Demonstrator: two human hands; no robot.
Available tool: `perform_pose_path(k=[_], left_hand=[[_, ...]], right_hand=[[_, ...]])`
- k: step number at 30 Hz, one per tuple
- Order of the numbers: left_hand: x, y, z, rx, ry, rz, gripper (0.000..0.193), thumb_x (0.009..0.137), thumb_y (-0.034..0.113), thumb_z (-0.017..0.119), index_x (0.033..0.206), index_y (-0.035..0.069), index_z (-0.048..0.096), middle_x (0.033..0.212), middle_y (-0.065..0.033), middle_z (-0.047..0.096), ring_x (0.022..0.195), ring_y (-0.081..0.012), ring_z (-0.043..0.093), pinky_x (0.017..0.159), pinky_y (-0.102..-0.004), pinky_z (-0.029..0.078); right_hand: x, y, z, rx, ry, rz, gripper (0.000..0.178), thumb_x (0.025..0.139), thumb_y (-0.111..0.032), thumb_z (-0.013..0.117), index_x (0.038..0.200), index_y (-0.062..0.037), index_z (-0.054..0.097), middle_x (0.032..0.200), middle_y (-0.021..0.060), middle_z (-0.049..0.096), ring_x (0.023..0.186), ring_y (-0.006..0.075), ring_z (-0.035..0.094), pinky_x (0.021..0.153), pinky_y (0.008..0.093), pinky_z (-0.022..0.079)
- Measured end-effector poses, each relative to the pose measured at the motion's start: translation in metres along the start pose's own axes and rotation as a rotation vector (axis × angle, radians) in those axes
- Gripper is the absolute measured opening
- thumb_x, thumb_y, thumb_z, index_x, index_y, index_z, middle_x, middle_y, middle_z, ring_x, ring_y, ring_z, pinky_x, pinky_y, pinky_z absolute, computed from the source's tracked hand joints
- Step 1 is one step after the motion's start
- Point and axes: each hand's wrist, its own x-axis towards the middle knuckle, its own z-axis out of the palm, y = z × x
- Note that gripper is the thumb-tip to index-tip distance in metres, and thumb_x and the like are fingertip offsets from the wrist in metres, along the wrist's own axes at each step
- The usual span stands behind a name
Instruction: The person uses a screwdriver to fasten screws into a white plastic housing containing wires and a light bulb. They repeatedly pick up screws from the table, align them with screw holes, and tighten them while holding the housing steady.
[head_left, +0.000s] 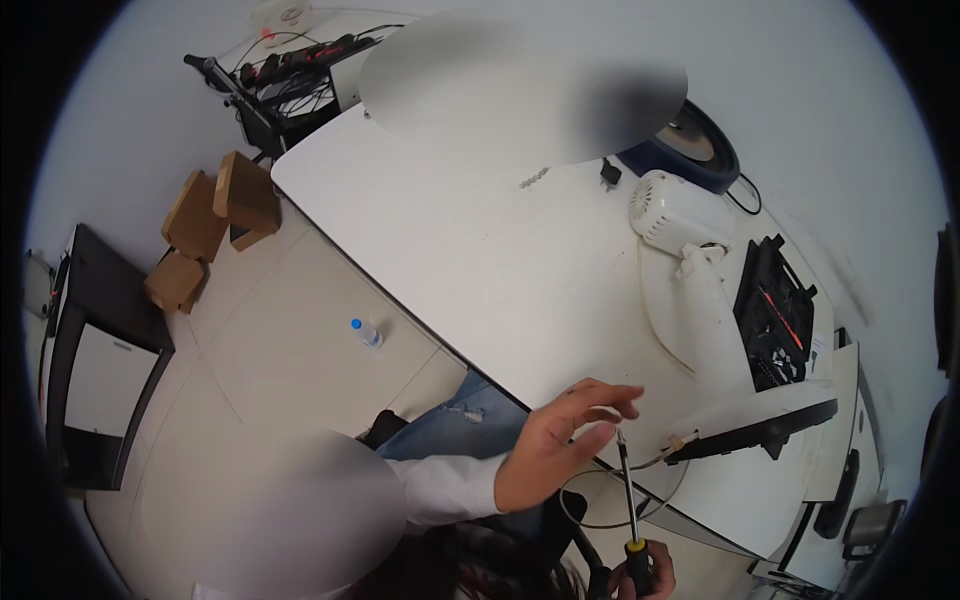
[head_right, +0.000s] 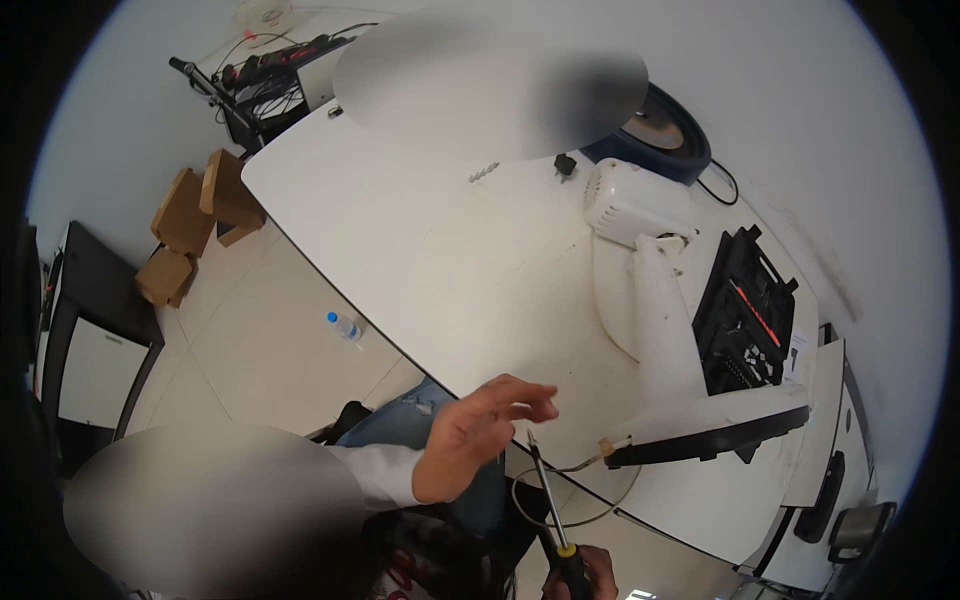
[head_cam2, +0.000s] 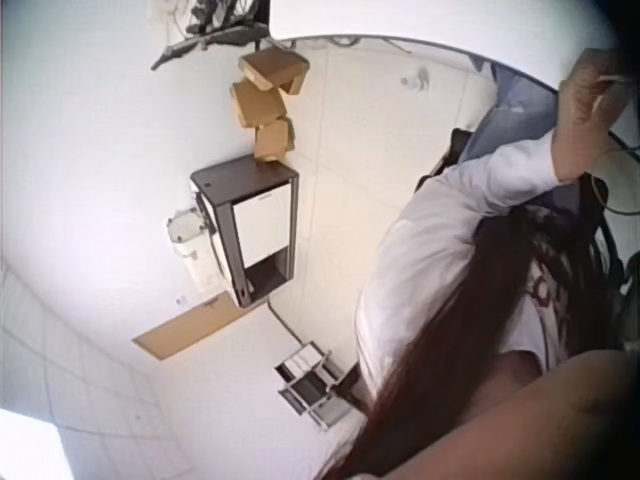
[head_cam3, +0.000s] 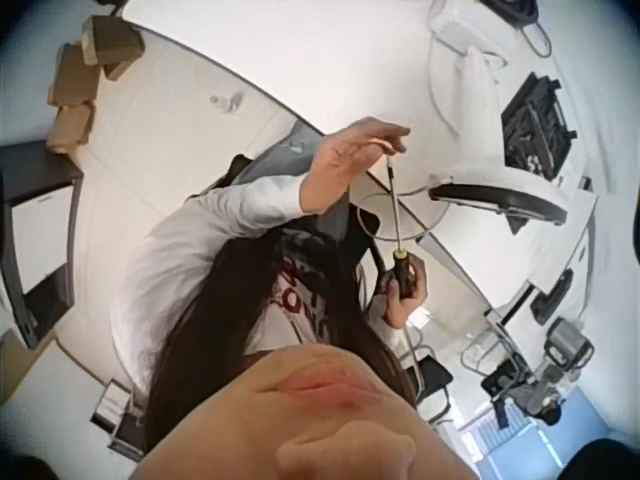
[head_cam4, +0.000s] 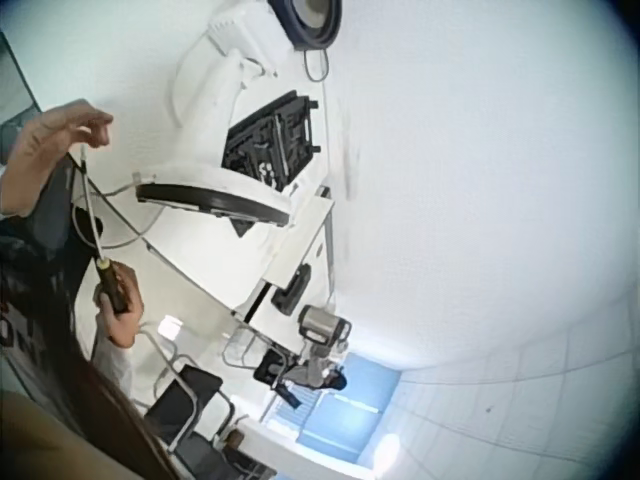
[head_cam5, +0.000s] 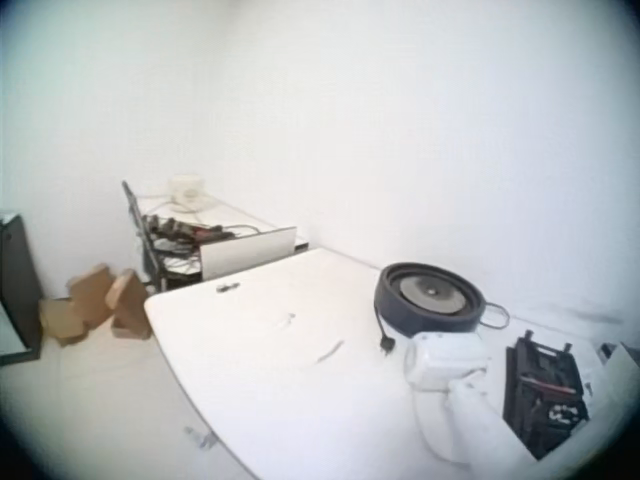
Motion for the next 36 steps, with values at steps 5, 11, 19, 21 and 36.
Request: perform_pose_path(k=[5, 11, 19, 21, 36], left_hand=[[0.006, 0.007, -0.008, -0.159, 0.123, -0.153, 0.024, 0.092, 0.017, 0.046, 0.096, -0.003, 0.058, 0.086, -0.0083, 0.058, 0.086, -0.0174, 0.054, 0.079, -0.0306, 0.043], [0.012, 0.011, -0.019, -0.297, 0.195, -0.218, 0.021, 0.091, 0.014, 0.049, 0.101, -0.002, 0.058, 0.092, -0.0122, 0.060, 0.090, -0.0190, 0.055, 0.083, -0.0320, 0.044], [0.021, 0.003, -0.044, -0.387, 0.157, -0.321, 0.019, 0.086, 0.014, 0.057, 0.099, 0.000, 0.059, 0.097, -0.0109, 0.061, 0.096, -0.0199, 0.055, 0.087, -0.0318, 0.043], [0.030, 0.008, -0.060, -0.460, 0.235, -0.320, 0.017, 0.085, 0.015, 0.059, 0.095, 0.002, 0.060, 0.097, -0.0096, 0.060, 0.096, -0.0196, 0.055, 0.089, -0.0330, 0.042], [0.168, 0.053, -0.204, 1.216, 0.235, -0.088, 0.010, 0.073, 0.010, 0.068, 0.078, 0.002, 0.067, 0.070, -0.0033, 0.065, 0.066, -0.0099, 0.058, 0.062, -0.0228, 0.045]], right_hand=[[0.020, 0.002, 0.010, -0.012, -0.032, 0.014, 0.052, 0.076, -0.017, 0.066, 0.117, 0.0044, 0.044, 0.081, 0.0091, 0.054, 0.053, 0.0107, 0.046, 0.046, 0.0223, 0.036], [0.030, 0.006, 0.021, -0.010, -0.029, 0.008, 0.052, 0.075, -0.017, 0.067, 0.118, 0.0030, 0.045, 0.087, 0.0107, 0.055, 0.054, 0.0111, 0.047, 0.046, 0.0222, 0.037], [0.050, -0.004, 0.031, -0.040, -0.106, 0.059, 0.047, 0.076, -0.011, 0.063, 0.118, 0.0018, 0.046, 0.088, 0.0098, 0.055, 0.058, 0.0106, 0.048, 0.049, 0.0221, 0.038], [0.051, 0.000, 0.031, -0.087, -0.150, 0.064, 0.046, 0.076, -0.010, 0.062, 0.118, 0.0016, 0.046, 0.085, 0.0084, 0.055, 0.058, 0.0103, 0.048, 0.050, 0.0218, 0.038], [0.067, 0.003, 0.052, 0.081, -0.326, 0.083, 0.043, 0.074, 0.000, 0.058, 0.116, 0.0032, 0.048, 0.114, 0.0120, 0.046, 0.071, 0.0138, 0.053, 0.062, 0.0250, 0.044]])
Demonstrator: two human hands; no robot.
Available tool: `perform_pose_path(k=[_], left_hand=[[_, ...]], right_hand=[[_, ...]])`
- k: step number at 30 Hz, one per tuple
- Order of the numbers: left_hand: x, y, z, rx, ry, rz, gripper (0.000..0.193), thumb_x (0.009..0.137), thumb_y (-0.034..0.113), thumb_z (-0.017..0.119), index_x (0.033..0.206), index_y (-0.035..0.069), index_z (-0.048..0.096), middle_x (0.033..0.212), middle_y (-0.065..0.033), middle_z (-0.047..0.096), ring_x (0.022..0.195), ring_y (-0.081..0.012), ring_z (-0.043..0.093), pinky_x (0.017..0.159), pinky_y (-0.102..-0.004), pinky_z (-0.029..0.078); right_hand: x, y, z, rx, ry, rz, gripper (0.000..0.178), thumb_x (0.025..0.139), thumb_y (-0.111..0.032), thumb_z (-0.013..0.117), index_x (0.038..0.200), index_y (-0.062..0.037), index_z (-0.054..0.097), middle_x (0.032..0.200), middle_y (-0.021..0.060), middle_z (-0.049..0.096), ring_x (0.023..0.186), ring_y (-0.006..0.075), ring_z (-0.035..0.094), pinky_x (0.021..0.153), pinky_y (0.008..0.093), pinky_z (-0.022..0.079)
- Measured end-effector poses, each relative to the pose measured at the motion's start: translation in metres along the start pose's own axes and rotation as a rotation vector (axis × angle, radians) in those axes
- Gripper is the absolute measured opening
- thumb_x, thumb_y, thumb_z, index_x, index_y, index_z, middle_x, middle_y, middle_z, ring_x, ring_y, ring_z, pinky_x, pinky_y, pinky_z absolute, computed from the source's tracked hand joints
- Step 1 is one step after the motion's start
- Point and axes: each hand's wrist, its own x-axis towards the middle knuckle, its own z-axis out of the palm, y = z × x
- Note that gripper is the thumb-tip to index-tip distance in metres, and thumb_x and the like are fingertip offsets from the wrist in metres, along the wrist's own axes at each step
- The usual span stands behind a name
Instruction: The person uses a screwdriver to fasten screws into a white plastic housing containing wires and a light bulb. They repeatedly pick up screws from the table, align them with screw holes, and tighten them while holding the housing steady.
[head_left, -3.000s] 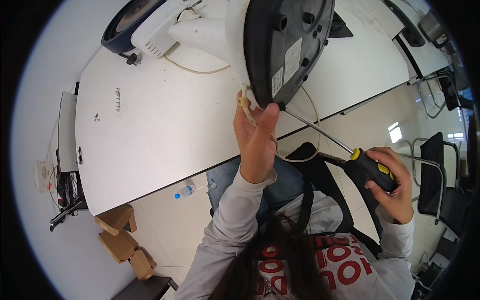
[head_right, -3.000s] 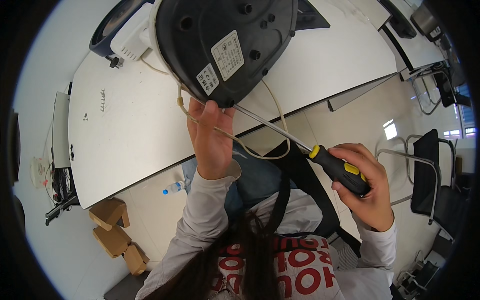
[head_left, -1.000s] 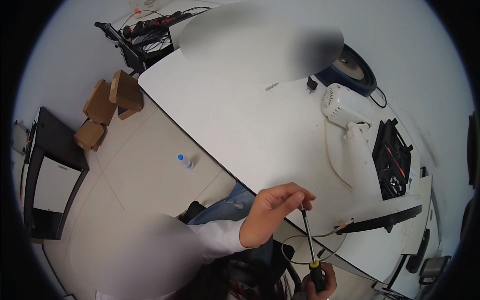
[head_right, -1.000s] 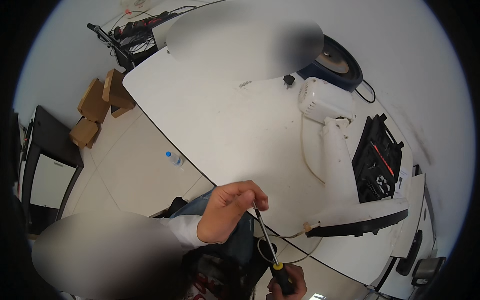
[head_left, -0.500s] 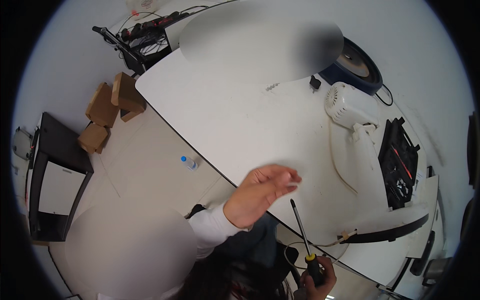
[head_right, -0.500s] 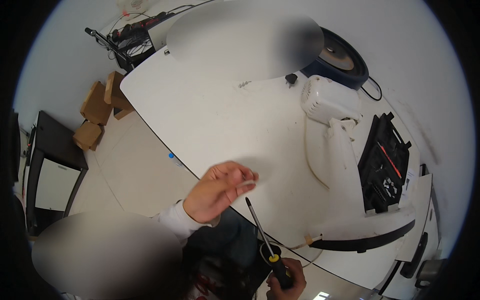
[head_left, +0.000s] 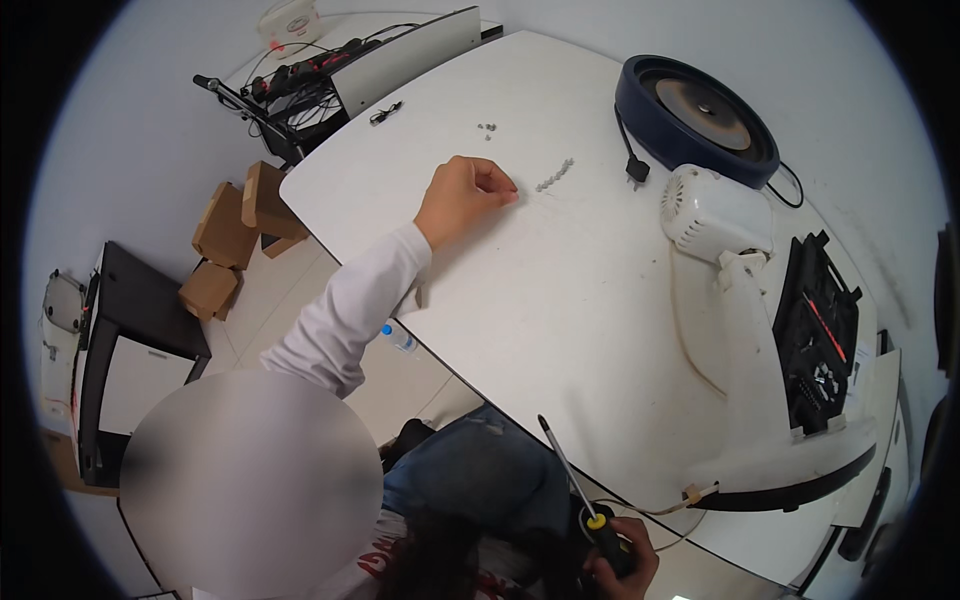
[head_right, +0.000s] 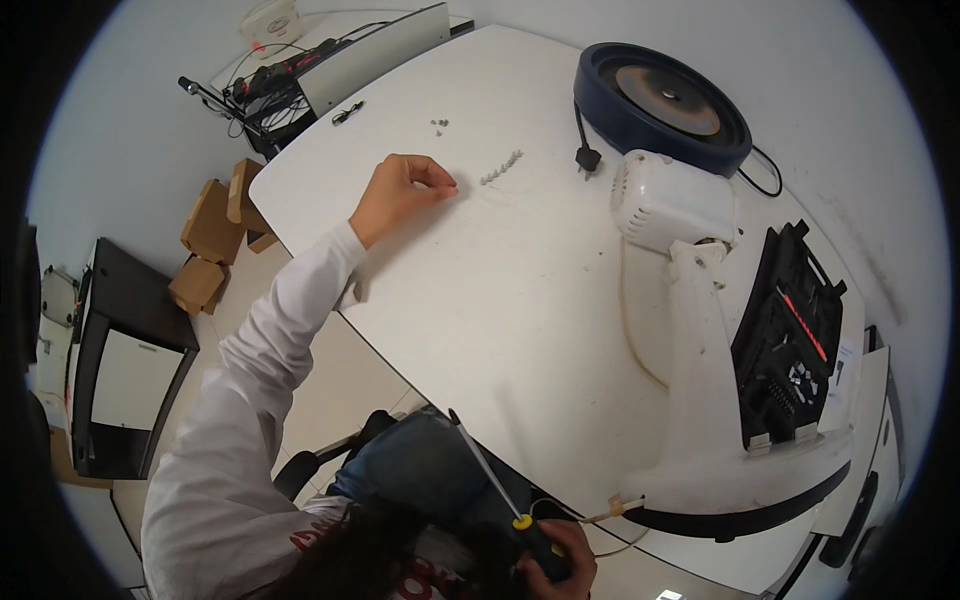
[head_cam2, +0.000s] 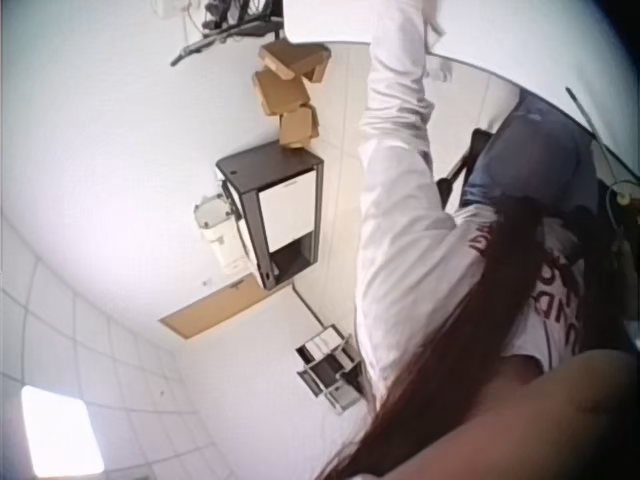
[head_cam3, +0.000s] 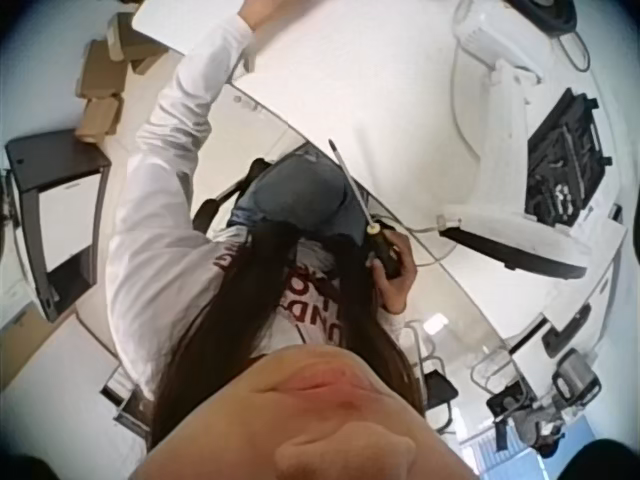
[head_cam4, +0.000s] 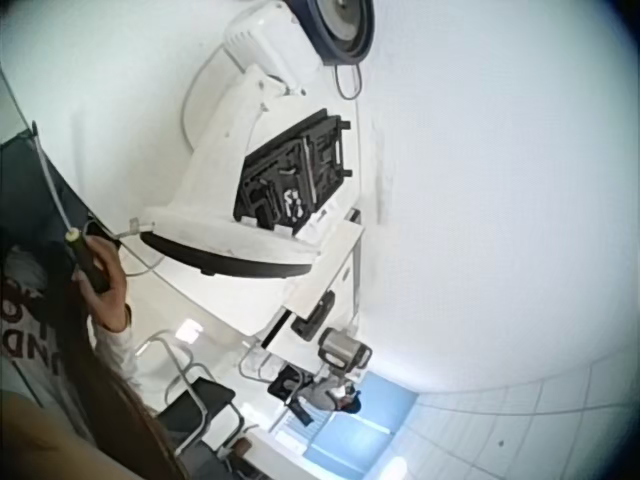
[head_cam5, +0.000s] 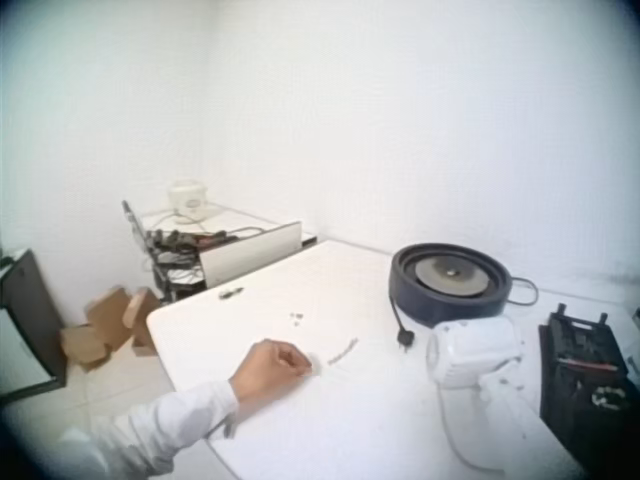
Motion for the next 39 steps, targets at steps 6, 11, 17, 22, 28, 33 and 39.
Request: perform_pose_path(k=[6, 11, 17, 22, 28, 33, 39], left_hand=[[0.022, -0.014, 0.021, 0.111, 0.017, -0.008, 0.009, 0.071, 0.010, 0.070, 0.074, 0.002, 0.066, 0.067, -0.0023, 0.064, 0.063, -0.0081, 0.056, 0.060, -0.0219, 0.045], [0.028, -0.020, 0.023, 0.108, 0.018, -0.018, 0.010, 0.068, 0.016, 0.071, 0.074, 0.008, 0.068, 0.070, -0.0013, 0.065, 0.066, -0.0121, 0.057, 0.060, -0.0257, 0.045], [0.024, -0.005, 0.027, 0.147, 0.018, 0.026, 0.011, 0.070, 0.010, 0.072, 0.077, 0.002, 0.067, 0.068, -0.0011, 0.063, 0.061, -0.0073, 0.049, 0.059, -0.0217, 0.042], [0.024, -0.016, 0.027, 0.061, 0.021, 0.036, 0.013, 0.069, 0.011, 0.072, 0.077, 0.001, 0.067, 0.069, -0.0014, 0.063, 0.062, -0.0073, 0.051, 0.059, -0.0212, 0.043], [0.026, -0.018, 0.030, 0.072, 0.036, 0.063, 0.013, 0.069, 0.011, 0.071, 0.078, 0.003, 0.067, 0.070, -0.0022, 0.064, 0.063, -0.0100, 0.055, 0.061, -0.0228, 0.045], [0.029, -0.021, 0.035, -0.047, -0.010, 0.092, 0.018, 0.072, 0.002, 0.066, 0.090, -0.001, 0.064, 0.076, -0.0035, 0.063, 0.069, -0.0082, 0.055, 0.065, -0.0214, 0.046], [0.028, -0.030, 0.027, -0.033, -0.024, 0.111, 0.025, 0.071, 0.005, 0.069, 0.095, 0.002, 0.062, 0.076, -0.0024, 0.062, 0.070, -0.0083, 0.055, 0.066, -0.0208, 0.044]], right_hand=[[0.003, -0.001, -0.007, -0.096, -0.076, -0.111, 0.041, 0.074, -0.002, 0.058, 0.114, 0.0032, 0.049, 0.113, 0.0141, 0.046, 0.080, 0.0175, 0.053, 0.067, 0.0260, 0.045], [-0.003, 0.011, -0.013, -0.129, -0.129, -0.133, 0.042, 0.075, -0.004, 0.058, 0.115, 0.0032, 0.048, 0.114, 0.0143, 0.045, 0.081, 0.0189, 0.053, 0.066, 0.0271, 0.045], [-0.004, 0.013, -0.012, 0.067, -0.081, -0.010, 0.042, 0.075, -0.002, 0.058, 0.116, 0.0027, 0.048, 0.114, 0.0146, 0.046, 0.074, 0.0179, 0.054, 0.064, 0.0274, 0.045], [-0.004, 0.013, -0.012, 0.060, -0.065, -0.024, 0.042, 0.076, -0.001, 0.058, 0.116, 0.0026, 0.048, 0.115, 0.0145, 0.046, 0.074, 0.0177, 0.054, 0.064, 0.0274, 0.044], [-0.012, 0.016, -0.012, 0.048, -0.049, -0.045, 0.041, 0.076, -0.002, 0.058, 0.116, 0.0028, 0.047, 0.112, 0.0147, 0.046, 0.079, 0.0181, 0.054, 0.065, 0.0278, 0.045], [-0.023, 0.010, 0.000, 0.701, 0.195, -0.080, 0.048, 0.073, -0.021, 0.069, 0.105, 0.0012, 0.042, 0.085, 0.0112, 0.045, 0.041, 0.0137, 0.045, 0.034, 0.0223, 0.036], [-0.029, 0.009, -0.024, 1.220, 0.057, -0.491, 0.039, 0.071, -0.010, 0.072, 0.103, -0.0020, 0.050, 0.081, 0.0062, 0.047, 0.045, 0.0120, 0.046, 0.042, 0.0227, 0.038]])
